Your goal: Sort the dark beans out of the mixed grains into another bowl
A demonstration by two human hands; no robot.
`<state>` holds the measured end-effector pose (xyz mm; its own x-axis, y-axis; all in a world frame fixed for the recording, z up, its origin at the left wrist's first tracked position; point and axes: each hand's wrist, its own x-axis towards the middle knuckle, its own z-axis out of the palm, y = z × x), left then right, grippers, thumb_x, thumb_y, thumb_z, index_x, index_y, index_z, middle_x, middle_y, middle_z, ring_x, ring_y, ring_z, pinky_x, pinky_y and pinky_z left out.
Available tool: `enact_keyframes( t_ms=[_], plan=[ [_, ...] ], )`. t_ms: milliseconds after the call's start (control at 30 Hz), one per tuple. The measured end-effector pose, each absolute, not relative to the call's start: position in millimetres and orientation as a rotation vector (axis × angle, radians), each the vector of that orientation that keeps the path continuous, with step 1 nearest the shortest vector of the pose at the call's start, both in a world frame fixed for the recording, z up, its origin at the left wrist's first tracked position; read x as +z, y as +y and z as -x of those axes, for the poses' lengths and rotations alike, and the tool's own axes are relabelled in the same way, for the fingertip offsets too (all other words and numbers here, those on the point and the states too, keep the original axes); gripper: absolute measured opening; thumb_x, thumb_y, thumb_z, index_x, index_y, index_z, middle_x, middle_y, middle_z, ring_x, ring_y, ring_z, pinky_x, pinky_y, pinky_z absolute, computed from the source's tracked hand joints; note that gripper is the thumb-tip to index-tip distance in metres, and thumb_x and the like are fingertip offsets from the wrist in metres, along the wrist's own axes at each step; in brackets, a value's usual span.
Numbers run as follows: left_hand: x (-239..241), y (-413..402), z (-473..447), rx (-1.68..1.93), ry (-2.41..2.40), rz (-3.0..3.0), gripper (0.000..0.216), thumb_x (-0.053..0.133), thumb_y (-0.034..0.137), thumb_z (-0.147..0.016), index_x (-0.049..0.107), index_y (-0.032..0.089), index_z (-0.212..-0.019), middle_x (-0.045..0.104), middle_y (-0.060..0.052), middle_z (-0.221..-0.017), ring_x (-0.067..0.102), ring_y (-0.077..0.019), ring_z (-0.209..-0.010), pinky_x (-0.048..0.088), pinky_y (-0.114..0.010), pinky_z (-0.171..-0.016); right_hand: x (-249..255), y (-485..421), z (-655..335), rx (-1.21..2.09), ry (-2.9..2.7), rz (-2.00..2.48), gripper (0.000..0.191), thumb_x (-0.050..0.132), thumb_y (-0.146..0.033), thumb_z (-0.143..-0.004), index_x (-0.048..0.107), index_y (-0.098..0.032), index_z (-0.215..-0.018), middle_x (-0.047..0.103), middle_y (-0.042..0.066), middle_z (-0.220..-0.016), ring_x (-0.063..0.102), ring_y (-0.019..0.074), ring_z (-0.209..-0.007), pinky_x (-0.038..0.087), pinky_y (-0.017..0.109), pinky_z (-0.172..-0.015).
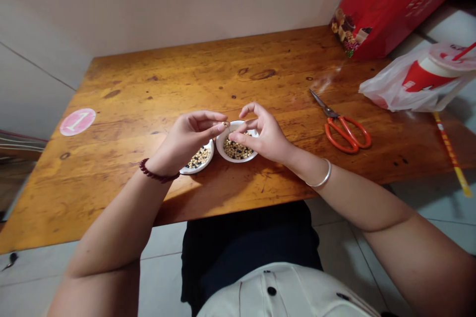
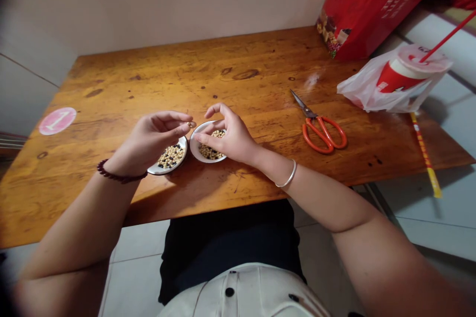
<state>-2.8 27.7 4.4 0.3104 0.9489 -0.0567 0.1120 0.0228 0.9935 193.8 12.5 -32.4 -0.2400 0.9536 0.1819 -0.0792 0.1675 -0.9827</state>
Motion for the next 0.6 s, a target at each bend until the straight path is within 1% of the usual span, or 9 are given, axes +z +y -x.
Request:
enact_keyframes(
  t_ms=[133,267,400,600],
  plan=[
    [5.0,26.5,0.7,0.872,1.060,-1.380,0.033,0.087,0.035,-0.068,0.075,0.019,-0.095,0.077,-0.006,-0.096,0.072,-0.0150,-0.082,0.058,-0.022,-0.071,-34.0,13.5,-193.7,1.294,-1.447,0.915,0.044,0.078,-0.035,-0.072,0.043,-0.026,-0.097,0.068,-0.005,-0.071,0.071,0.0156,-0.069,0.052,0.025,-0.056],
    [4.7,26.4,0.6,0.862,1.067,-1.391,0.038,0.087,0.038,-0.068,0.074,0.017,-0.097,0.076,-0.008,-0.097,0.073,-0.0181,-0.085,0.059,-0.024,-0.072,-33.5,14.2,-194.5,1.318,-1.451,0.907,0.044,0.078,-0.035,-0.071,0.042,-0.026,-0.095,0.067,-0.005,-0.071,0.069,0.0154,-0.067,0.051,0.023,-0.054],
    [5.4,25.6,0.5,0.870,1.058,-1.386,0.035,0.086,0.035,-0.070,0.074,0.017,-0.097,0.076,-0.007,-0.097,0.072,-0.0162,-0.085,0.059,-0.022,-0.074,-32.9,13.6,-194.6,1.313,-1.453,0.902,0.044,0.079,-0.033,-0.070,0.042,-0.025,-0.092,0.066,-0.005,-0.069,0.068,0.0149,-0.068,0.049,0.022,-0.055],
    [6.9,23.0,0.8,0.854,1.021,-1.366,0.030,0.085,0.033,-0.072,0.075,0.018,-0.096,0.076,-0.005,-0.093,0.072,-0.0148,-0.086,0.058,-0.021,-0.080,-32.6,13.4,-194.5,1.316,-1.439,0.905,0.044,0.081,-0.028,-0.067,0.042,-0.024,-0.087,0.064,-0.006,-0.068,0.066,0.0137,-0.070,0.050,0.023,-0.061]
  ],
)
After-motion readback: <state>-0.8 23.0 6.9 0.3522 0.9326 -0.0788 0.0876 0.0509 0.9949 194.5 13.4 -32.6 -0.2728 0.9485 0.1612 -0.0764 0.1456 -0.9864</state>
